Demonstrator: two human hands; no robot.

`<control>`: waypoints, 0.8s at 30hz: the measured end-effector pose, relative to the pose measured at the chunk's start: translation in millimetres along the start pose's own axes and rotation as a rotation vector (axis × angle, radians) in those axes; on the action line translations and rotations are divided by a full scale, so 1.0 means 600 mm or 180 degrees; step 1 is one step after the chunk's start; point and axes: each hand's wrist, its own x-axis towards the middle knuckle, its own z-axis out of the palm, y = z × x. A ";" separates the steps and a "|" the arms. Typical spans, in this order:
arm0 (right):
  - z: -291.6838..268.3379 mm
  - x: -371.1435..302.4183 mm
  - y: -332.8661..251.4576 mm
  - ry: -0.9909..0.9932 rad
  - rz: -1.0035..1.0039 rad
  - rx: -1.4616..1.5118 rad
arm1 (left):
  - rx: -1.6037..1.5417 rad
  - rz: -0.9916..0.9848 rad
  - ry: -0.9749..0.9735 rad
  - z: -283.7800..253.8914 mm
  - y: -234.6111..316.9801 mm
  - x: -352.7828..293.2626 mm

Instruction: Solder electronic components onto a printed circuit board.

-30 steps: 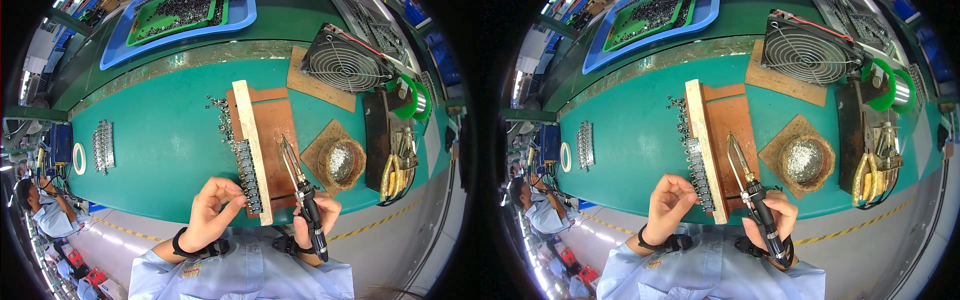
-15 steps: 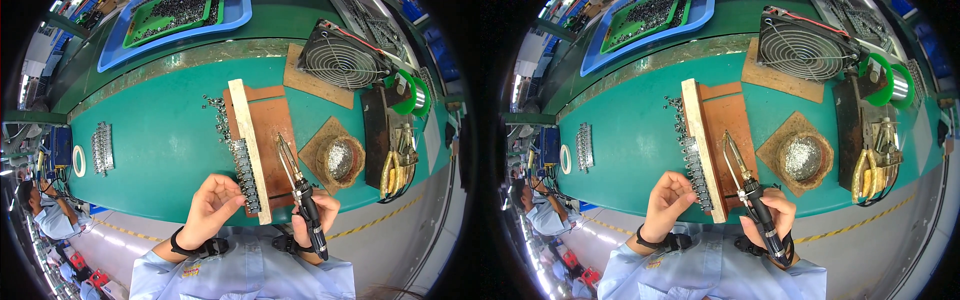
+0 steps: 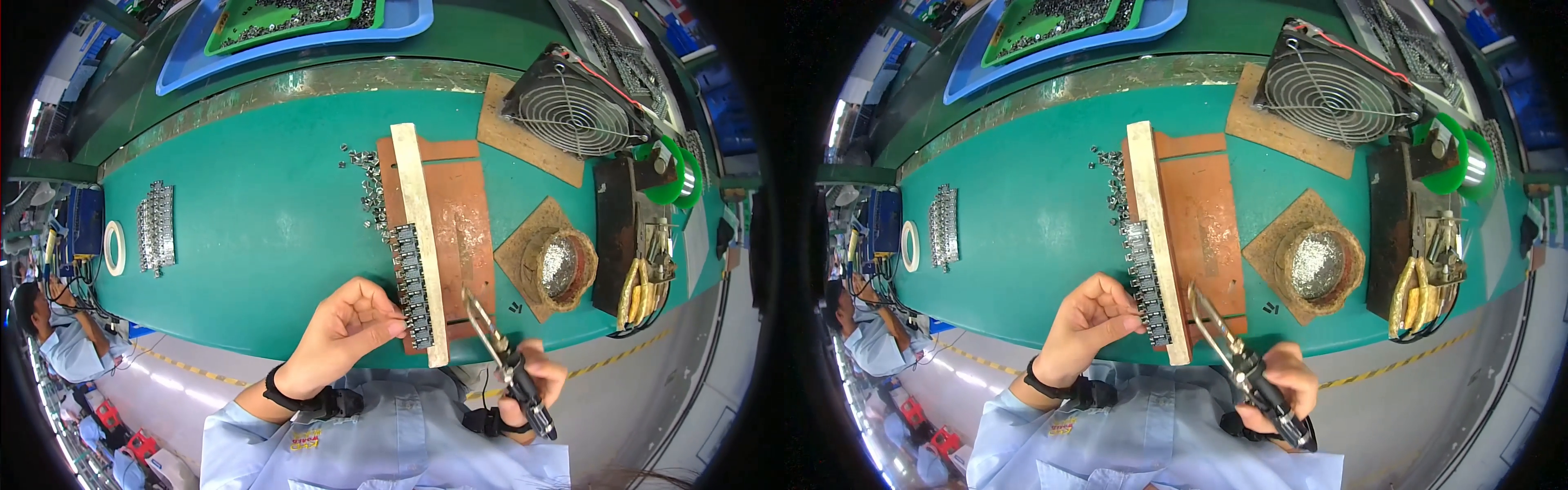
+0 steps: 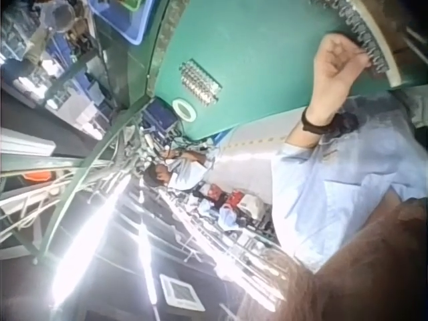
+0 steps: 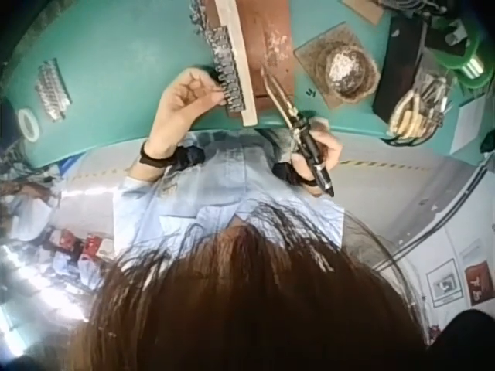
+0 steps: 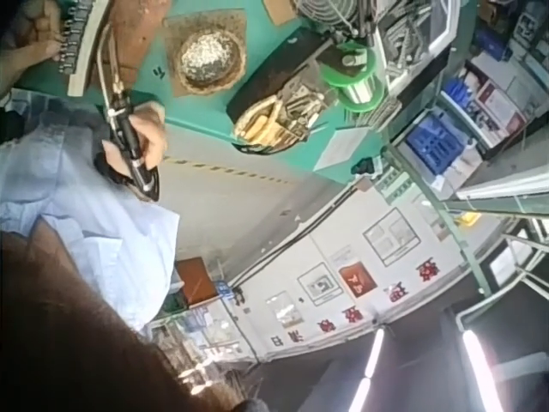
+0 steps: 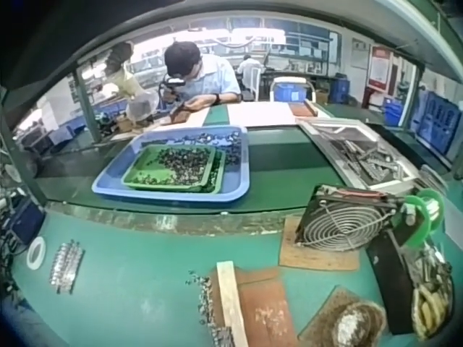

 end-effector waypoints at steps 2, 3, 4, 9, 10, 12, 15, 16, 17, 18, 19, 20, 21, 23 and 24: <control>-0.007 0.000 -0.004 -0.0089 -0.0615 -0.0214 | 0.0055 0.0018 0.0029 -0.001 -0.004 0.001; -0.009 0.003 -0.008 -0.0101 -0.0606 -0.0214 | 0.0044 0.0016 0.0038 0.000 -0.003 0.001; -0.011 0.008 -0.016 -0.0334 -0.0598 -0.0345 | -0.0034 -0.0007 0.0072 0.004 0.000 0.002; -0.011 0.010 -0.025 -0.0768 -0.0704 -0.0695 | -0.0194 -0.0058 0.0138 0.012 0.007 0.003; -0.010 0.009 -0.025 -0.0750 -0.0765 -0.0737 | -0.0193 -0.0061 0.0139 0.013 0.007 0.003; -0.009 0.011 -0.024 -0.0776 -0.0794 -0.0744 | -0.0169 -0.0040 0.0091 0.010 0.005 0.002; -0.007 0.013 -0.024 -0.0825 -0.0854 -0.0754 | -0.0119 0.0001 -0.0005 0.004 0.001 0.001; -0.007 0.013 -0.025 -0.0848 -0.0834 -0.0773 | -0.0069 -0.0001 0.0016 0.003 -0.001 0.000; -0.007 0.013 -0.026 -0.0869 -0.0811 -0.0791 | -0.0017 -0.0005 0.0037 0.002 -0.002 -0.001; -0.007 0.013 -0.026 -0.0890 -0.0789 -0.0810 | 0.0034 -0.0010 0.0058 0.001 -0.002 -0.001; -0.007 0.013 -0.026 -0.0889 -0.0789 -0.0811 | 0.0035 -0.0010 0.0057 0.001 -0.002 0.000; -0.007 0.014 -0.026 -0.0893 -0.0787 -0.0807 | 0.0018 -0.0013 0.0057 0.001 -0.002 0.000; -0.007 0.014 -0.026 -0.0898 -0.0785 -0.0804 | 0.0001 -0.0016 0.0056 0.001 -0.002 0.000; -0.007 0.014 -0.026 -0.0903 -0.0782 -0.0798 | -0.0015 -0.0019 0.0059 0.002 -0.002 0.000; -0.007 0.015 -0.026 -0.0928 -0.0763 -0.0789 | -0.0021 -0.0029 0.0118 0.004 -0.001 0.001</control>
